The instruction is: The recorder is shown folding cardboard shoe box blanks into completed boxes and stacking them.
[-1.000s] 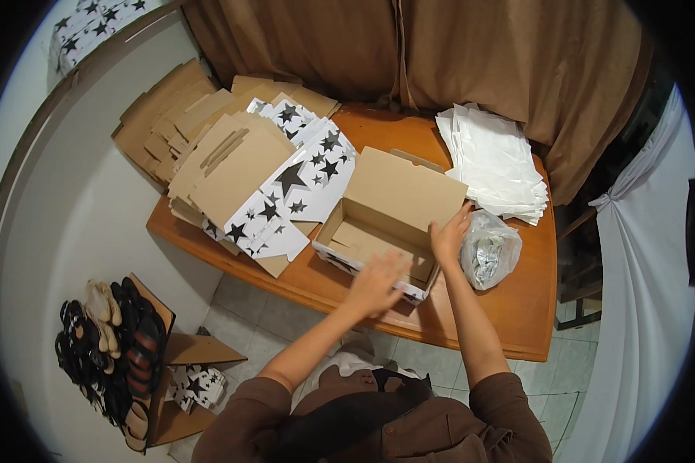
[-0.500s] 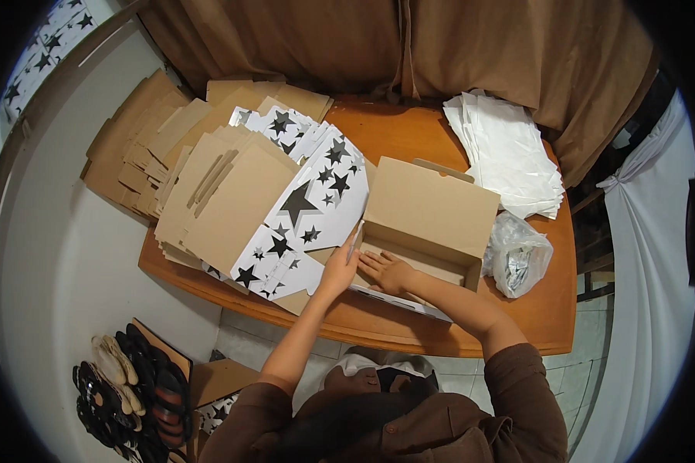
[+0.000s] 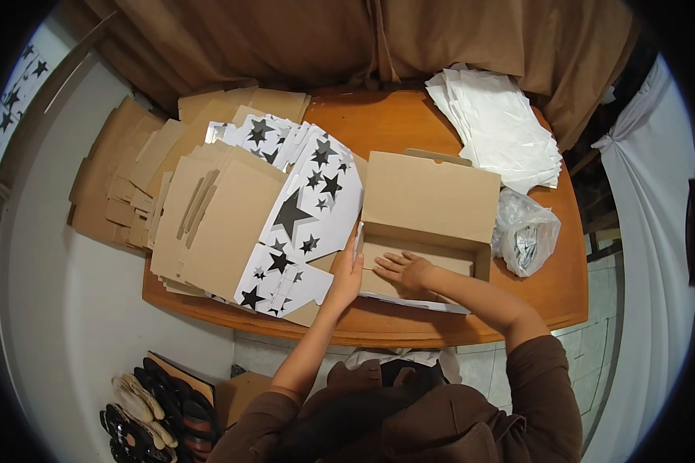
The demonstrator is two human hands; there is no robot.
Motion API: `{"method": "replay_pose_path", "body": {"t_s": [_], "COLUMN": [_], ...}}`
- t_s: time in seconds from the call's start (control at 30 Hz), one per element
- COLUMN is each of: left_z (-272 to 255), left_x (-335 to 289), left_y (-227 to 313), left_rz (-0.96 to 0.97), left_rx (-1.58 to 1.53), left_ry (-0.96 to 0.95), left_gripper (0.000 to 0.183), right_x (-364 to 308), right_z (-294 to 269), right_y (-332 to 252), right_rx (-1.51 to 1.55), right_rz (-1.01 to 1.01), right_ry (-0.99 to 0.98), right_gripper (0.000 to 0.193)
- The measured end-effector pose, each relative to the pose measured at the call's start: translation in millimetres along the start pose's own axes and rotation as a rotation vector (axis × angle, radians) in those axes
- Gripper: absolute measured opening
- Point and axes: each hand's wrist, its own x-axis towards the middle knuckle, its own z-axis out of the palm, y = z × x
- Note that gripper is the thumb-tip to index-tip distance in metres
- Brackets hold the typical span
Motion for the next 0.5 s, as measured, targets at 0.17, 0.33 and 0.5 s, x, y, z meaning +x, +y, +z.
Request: {"method": "replay_pose_path", "body": {"t_s": [0.17,0.33,0.5], "left_z": [0,-9,-28], "left_x": [-1,-4,-14], "left_y": [2,23,11], "left_rz": [-0.022,-0.208,-0.31], "left_rx": [-0.051,-0.375,-0.816], "left_ry": [-0.002,-0.115,-0.269], "left_gripper": [0.049,0.051,0.055], "right_x": [-55,-45,-42], "right_z": [-6,-7,-42], "right_y": [17,22,-31], "right_rx": [0.112,0.05,0.72], "right_rz": [0.126,0.171,-0.186], "right_ry": [-0.082,-0.028,0.361], "right_gripper": [0.081,0.073,0.047]}}
